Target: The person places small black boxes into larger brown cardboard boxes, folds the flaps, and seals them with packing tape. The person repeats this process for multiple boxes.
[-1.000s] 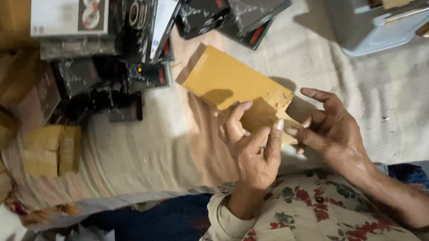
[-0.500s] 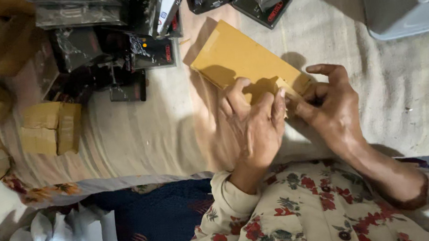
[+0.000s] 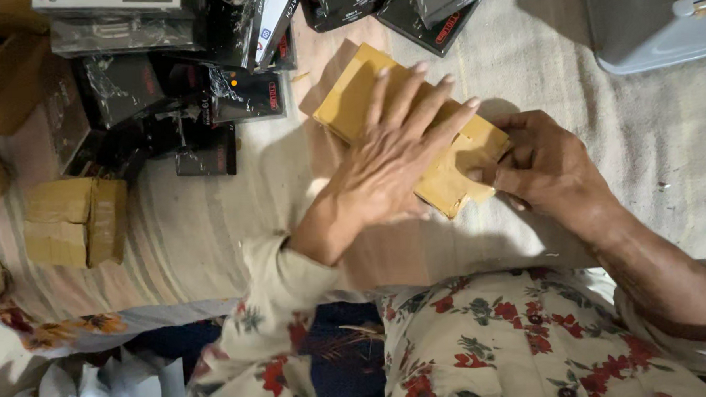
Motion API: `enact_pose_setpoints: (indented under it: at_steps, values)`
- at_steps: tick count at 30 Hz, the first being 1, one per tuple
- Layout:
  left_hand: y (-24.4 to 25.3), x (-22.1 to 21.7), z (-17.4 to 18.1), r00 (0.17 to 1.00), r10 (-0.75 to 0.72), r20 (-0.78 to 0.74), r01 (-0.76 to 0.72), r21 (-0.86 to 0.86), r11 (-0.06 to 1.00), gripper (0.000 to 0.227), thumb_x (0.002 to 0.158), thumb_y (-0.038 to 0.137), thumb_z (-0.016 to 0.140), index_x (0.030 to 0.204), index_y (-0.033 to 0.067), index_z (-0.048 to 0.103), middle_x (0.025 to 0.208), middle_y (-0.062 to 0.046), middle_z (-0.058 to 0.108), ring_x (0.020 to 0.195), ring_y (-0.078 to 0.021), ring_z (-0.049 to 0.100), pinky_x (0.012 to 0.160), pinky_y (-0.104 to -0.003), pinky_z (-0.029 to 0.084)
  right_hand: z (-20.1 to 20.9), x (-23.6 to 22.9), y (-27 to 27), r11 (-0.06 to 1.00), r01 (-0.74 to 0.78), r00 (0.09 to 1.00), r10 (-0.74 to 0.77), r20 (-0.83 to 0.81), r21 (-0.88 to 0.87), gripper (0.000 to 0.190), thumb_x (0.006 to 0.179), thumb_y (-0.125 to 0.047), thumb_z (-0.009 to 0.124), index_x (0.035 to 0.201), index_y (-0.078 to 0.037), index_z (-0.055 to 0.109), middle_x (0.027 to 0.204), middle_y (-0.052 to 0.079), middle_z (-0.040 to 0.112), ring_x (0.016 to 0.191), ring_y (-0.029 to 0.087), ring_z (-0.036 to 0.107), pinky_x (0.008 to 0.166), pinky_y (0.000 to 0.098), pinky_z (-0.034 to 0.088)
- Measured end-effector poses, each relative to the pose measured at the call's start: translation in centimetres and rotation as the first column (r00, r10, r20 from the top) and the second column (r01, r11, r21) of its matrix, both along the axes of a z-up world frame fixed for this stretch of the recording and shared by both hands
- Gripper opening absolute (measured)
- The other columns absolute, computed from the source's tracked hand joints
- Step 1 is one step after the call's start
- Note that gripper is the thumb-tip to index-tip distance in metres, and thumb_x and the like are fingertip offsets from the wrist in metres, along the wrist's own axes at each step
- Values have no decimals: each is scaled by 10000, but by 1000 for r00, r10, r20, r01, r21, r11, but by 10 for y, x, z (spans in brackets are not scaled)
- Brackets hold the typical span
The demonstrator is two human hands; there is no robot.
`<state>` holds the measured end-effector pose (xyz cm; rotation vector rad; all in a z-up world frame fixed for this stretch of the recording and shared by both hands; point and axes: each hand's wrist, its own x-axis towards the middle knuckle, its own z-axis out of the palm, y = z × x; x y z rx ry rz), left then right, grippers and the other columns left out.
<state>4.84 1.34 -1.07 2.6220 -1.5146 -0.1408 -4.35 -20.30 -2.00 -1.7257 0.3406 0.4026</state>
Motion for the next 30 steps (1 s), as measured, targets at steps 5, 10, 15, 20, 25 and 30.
enact_pose_setpoints:
  at_steps: [5,10,15,20,25,30]
  values:
    - [-5,23,-4,980,-64,-190,41,-123,992,1477,416,674,984,1586,176,233,1366,-199,405,1361,-435,338,1252,-672,105,4,-11,-22,982,150,980,-163,115,118,706,894,-183,735,1461,67,396,968,142,701,635,147,652,445,267,495]
    - [-30,7,19,936,350,38,-306,-401,864,1458,461,625,968,1605,176,183,1411,-248,380,1365,-444,342,1200,-631,222,33,-16,-43,924,366,904,-381,195,110,631,962,-172,679,1492,15,392,1235,182,633,905,209,599,718,318,487]
    - [-97,-22,31,682,703,-203,-677,-540,500,1509,534,596,982,1658,72,123,1422,-225,416,1296,-379,417,1130,-580,320,45,6,-32,977,36,817,-152,557,212,744,905,-111,685,1531,-22,294,1476,221,479,1293,280,552,1076,393,488]
    - [-104,-5,40,851,434,-296,-478,-779,407,1495,606,562,941,1679,43,39,1562,-249,354,1440,-348,380,1247,-538,338,59,55,-44,969,106,718,-231,656,225,592,1025,-67,634,1535,-33,336,1487,197,505,1270,248,619,1107,392,557]
    - [-88,28,27,906,54,-419,-419,-871,257,1196,735,631,881,1569,40,259,1425,-156,506,1277,-257,557,1114,-391,516,47,70,-60,972,-8,702,-162,693,234,564,1041,-46,602,1523,-110,316,1323,121,589,1167,178,619,1035,316,551]
    - [-90,36,9,949,126,-289,-310,-926,214,949,644,580,866,1333,71,457,1225,-96,553,1134,-251,615,989,-349,566,11,64,-55,973,-25,656,-157,738,229,427,1111,12,600,1464,-90,382,1314,81,510,1187,150,542,1107,316,491]
